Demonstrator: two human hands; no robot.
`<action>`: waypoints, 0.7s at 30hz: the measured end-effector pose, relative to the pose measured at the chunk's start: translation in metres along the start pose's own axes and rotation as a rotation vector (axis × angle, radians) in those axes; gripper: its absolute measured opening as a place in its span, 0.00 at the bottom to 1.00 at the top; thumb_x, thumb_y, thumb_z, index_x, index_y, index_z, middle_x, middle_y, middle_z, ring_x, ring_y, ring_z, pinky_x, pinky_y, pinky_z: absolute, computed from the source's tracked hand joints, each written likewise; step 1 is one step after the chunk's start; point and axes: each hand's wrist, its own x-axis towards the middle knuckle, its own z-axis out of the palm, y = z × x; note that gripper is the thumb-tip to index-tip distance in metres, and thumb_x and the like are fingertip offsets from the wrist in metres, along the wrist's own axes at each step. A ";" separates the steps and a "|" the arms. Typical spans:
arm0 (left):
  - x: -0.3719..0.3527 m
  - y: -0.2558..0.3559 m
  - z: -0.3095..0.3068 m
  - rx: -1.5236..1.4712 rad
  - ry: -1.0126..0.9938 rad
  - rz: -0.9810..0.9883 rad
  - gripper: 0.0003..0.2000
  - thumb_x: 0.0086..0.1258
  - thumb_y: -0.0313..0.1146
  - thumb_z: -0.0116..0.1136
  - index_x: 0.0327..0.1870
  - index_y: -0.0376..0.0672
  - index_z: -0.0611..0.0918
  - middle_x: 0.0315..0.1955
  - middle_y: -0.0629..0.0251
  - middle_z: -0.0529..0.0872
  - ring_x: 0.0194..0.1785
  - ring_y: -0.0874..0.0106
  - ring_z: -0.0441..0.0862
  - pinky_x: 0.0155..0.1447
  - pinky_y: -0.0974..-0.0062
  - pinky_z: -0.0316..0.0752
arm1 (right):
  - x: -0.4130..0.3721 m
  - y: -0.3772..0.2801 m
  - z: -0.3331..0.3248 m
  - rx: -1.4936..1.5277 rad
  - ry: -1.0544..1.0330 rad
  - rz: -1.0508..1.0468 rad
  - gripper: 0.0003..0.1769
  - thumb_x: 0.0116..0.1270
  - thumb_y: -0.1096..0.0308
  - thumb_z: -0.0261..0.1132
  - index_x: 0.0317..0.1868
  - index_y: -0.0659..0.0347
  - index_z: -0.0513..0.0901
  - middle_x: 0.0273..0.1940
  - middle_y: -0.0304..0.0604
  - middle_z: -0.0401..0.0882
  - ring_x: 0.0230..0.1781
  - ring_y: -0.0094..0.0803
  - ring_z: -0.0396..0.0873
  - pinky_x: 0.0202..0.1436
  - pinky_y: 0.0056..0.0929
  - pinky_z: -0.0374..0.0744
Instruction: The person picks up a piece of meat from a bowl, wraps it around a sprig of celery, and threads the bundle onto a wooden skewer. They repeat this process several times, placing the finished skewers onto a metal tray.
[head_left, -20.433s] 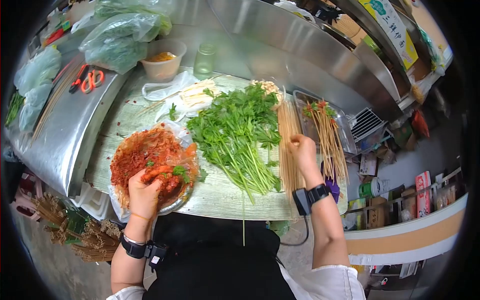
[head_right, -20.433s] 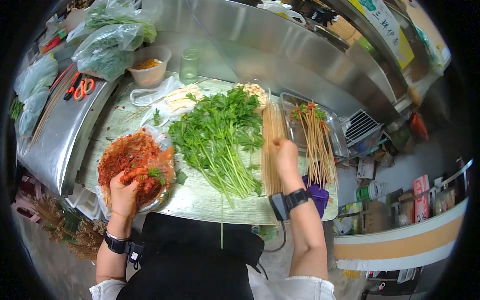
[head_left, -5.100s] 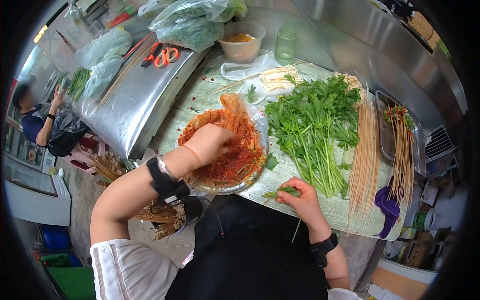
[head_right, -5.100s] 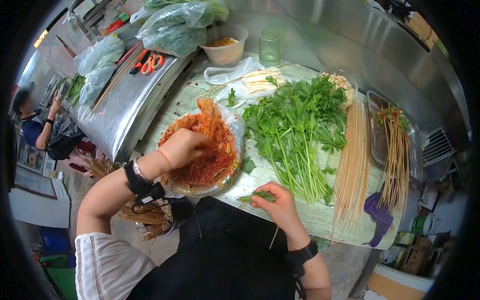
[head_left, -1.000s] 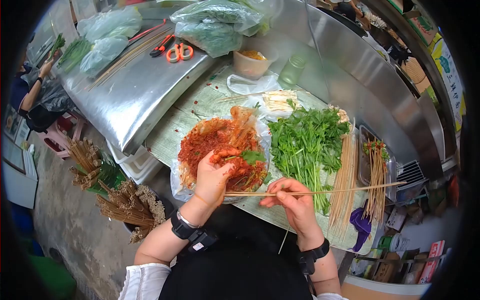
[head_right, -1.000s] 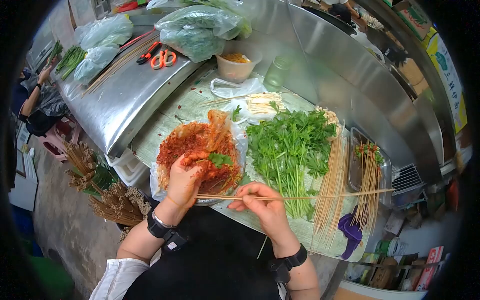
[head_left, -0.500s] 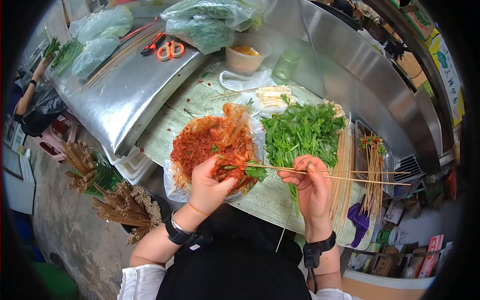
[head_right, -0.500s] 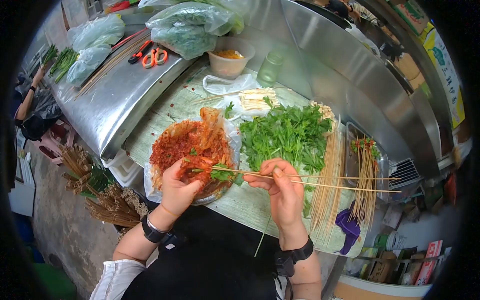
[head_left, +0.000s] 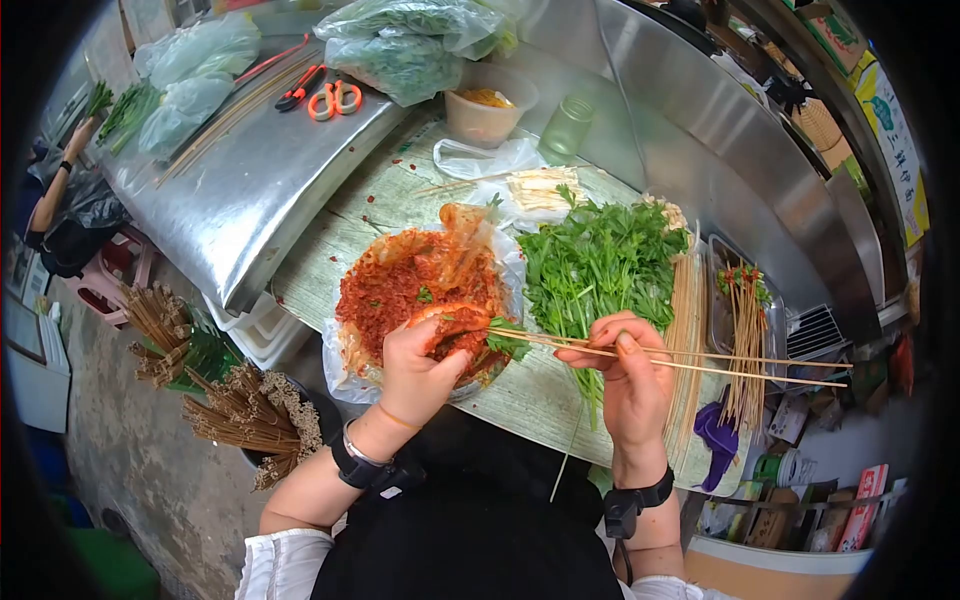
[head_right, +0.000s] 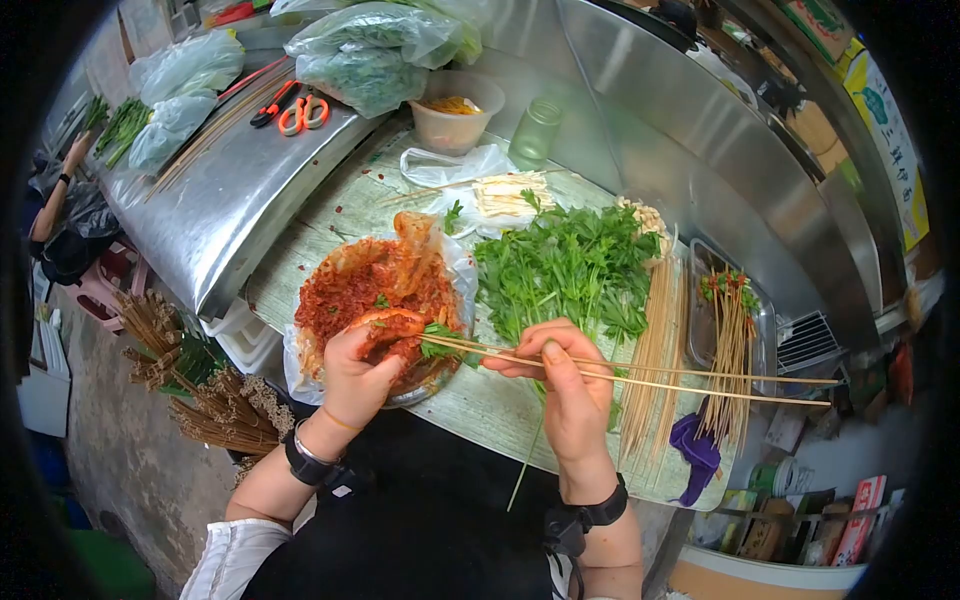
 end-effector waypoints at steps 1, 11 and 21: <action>0.000 -0.002 0.001 0.009 0.014 0.018 0.13 0.50 0.18 0.54 0.40 0.33 0.81 0.34 0.60 0.85 0.39 0.72 0.82 0.46 0.78 0.75 | 0.000 0.001 0.000 0.000 0.001 -0.001 0.13 0.68 0.66 0.49 0.34 0.70 0.73 0.37 0.48 0.70 0.32 0.43 0.82 0.36 0.30 0.83; -0.001 -0.005 0.004 -0.169 0.010 -0.117 0.17 0.52 0.16 0.51 0.45 0.30 0.79 0.41 0.61 0.84 0.43 0.73 0.81 0.51 0.77 0.74 | -0.003 0.004 0.000 -0.120 -0.061 -0.048 0.13 0.69 0.67 0.50 0.34 0.70 0.74 0.37 0.45 0.69 0.36 0.41 0.82 0.39 0.29 0.81; 0.001 -0.013 0.005 -0.727 0.035 -0.508 0.13 0.58 0.15 0.49 0.46 0.30 0.77 0.40 0.58 0.82 0.40 0.70 0.82 0.46 0.72 0.79 | -0.001 0.007 -0.010 -0.526 -0.185 -0.254 0.11 0.68 0.69 0.52 0.35 0.71 0.75 0.39 0.47 0.72 0.36 0.37 0.81 0.42 0.29 0.78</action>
